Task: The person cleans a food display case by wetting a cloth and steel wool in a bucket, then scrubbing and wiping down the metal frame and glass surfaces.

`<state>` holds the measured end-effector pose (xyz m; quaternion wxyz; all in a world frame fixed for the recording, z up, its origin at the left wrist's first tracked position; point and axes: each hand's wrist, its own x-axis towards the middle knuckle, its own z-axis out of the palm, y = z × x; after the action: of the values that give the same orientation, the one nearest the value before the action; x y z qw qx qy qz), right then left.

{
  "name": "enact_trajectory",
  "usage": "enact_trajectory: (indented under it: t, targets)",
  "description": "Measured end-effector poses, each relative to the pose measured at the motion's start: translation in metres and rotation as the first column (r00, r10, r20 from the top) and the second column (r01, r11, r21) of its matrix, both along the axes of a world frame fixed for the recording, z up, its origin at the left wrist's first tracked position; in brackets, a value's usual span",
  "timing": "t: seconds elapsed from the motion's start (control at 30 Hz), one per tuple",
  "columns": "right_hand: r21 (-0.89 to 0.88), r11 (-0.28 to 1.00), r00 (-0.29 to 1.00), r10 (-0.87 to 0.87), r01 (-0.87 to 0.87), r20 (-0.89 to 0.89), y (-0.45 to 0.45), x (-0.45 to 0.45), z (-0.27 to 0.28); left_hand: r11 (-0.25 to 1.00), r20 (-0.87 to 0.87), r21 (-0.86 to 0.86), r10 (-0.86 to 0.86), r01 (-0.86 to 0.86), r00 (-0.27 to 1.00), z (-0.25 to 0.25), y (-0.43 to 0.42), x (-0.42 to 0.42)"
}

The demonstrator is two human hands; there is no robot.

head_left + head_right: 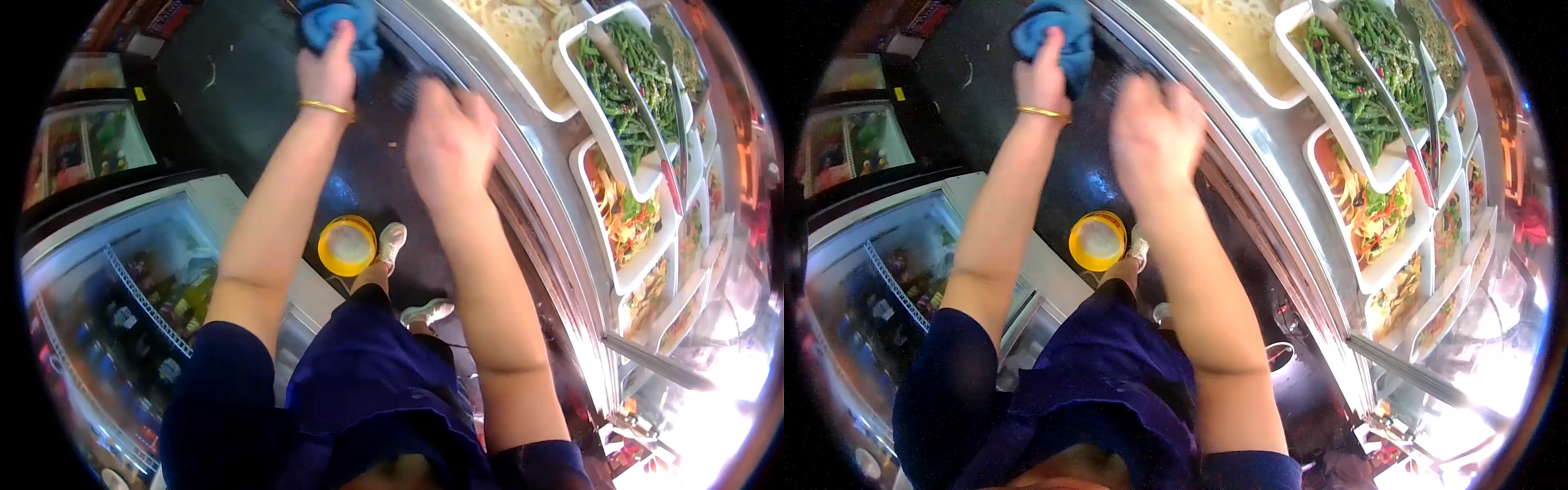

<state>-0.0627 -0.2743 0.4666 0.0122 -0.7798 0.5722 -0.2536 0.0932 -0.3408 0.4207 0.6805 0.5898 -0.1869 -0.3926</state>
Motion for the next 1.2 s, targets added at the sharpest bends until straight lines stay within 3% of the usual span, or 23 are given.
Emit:
enact_trajectory:
  t: [0.03, 0.07, 0.1, 0.13, 0.2, 0.23, 0.33, 0.47, 0.53, 0.7, 0.77, 0.87, 1.0, 1.07, 1.13, 1.2]
  targets:
    - [0.053, 0.999, 0.996, -0.009, 0.005, 0.087, 0.016, -0.024, -0.006, 0.993, 0.113, -0.030, -0.107, 0.111, 0.988, -0.002, 0.002, -0.009]
    - [0.084, 0.996, 1.000, -0.005, 0.004, 0.013, 0.039, -0.045, 0.012, 0.974, 0.234, -0.046, -0.206, 0.222, 0.950, -0.006, 0.002, -0.021]
    - [-0.010, 0.999, 0.999, 0.053, -0.053, 0.001, 0.060, -0.076, 0.003, 0.992, 0.426, -0.040, -0.089, 0.117, 0.900, -0.029, 0.002, -0.037]
    - [0.054, 0.997, 0.999, 0.054, -0.054, -0.006, 0.085, -0.102, 0.008, 0.999, 0.596, -0.048, 0.019, 0.012, 0.803, -0.046, 0.003, -0.052]
    - [0.107, 0.994, 0.999, 0.023, -0.027, 0.038, 0.133, -0.146, 0.017, 0.979, 0.551, -0.176, 0.015, 0.099, 0.834, -0.026, 0.024, -0.083]
    - [0.140, 0.990, 0.997, 0.000, -0.011, 0.076, 0.157, -0.167, 0.018, 0.987, 0.539, -0.155, 0.049, 0.042, 0.841, -0.031, 0.034, -0.100]
    - [0.197, 0.980, 0.982, -0.070, 0.034, 0.178, 0.213, -0.214, 0.027, 0.979, 0.512, -0.156, -0.034, 0.132, 0.858, -0.031, 0.085, -0.150]
    - [0.137, 0.986, 0.966, -0.128, 0.099, 0.224, 0.264, -0.261, 0.045, 0.983, 0.509, -0.053, -0.123, 0.174, 0.852, -0.031, 0.152, -0.223]
    - [0.131, 0.984, 0.947, -0.157, 0.124, 0.280, 0.291, -0.288, 0.050, 0.976, 0.576, 0.033, -0.193, 0.213, 0.795, -0.029, 0.190, -0.260]
    - [0.111, 0.981, 0.895, -0.191, 0.160, 0.403, 0.367, -0.365, 0.050, 0.968, 0.604, -0.028, -0.183, 0.250, 0.776, -0.027, 0.285, -0.367]
    - [0.105, 0.984, 0.901, -0.172, 0.142, 0.398, 0.395, -0.402, 0.053, 0.951, 0.670, 0.011, -0.236, 0.308, 0.704, -0.037, 0.328, -0.415]
    - [0.094, 0.974, 0.825, -0.224, 0.205, 0.519, 0.442, -0.448, 0.043, 0.874, 0.610, 0.126, -0.442, 0.470, 0.658, -0.030, 0.394, -0.482]
    - [0.084, 0.918, 0.724, -0.359, 0.387, 0.589, 0.493, -0.495, 0.035, 0.942, 0.643, -0.135, -0.153, 0.307, 0.751, -0.032, 0.430, -0.550]
    - [0.113, 0.830, 0.564, -0.464, 0.546, 0.684, 0.505, -0.498, 0.035, 0.924, 0.577, -0.059, -0.277, 0.378, 0.768, -0.056, 0.445, -0.561]
    - [0.216, 0.802, 0.394, -0.484, 0.557, 0.782, 0.517, -0.508, 0.032, 0.894, 0.511, -0.077, -0.345, 0.442, 0.787, -0.065, 0.448, -0.562]
    - [0.316, 0.764, 0.225, -0.509, 0.563, 0.831, 0.512, -0.506, 0.033, 0.857, 0.558, -0.071, -0.390, 0.510, 0.733, -0.068, 0.461, -0.565]
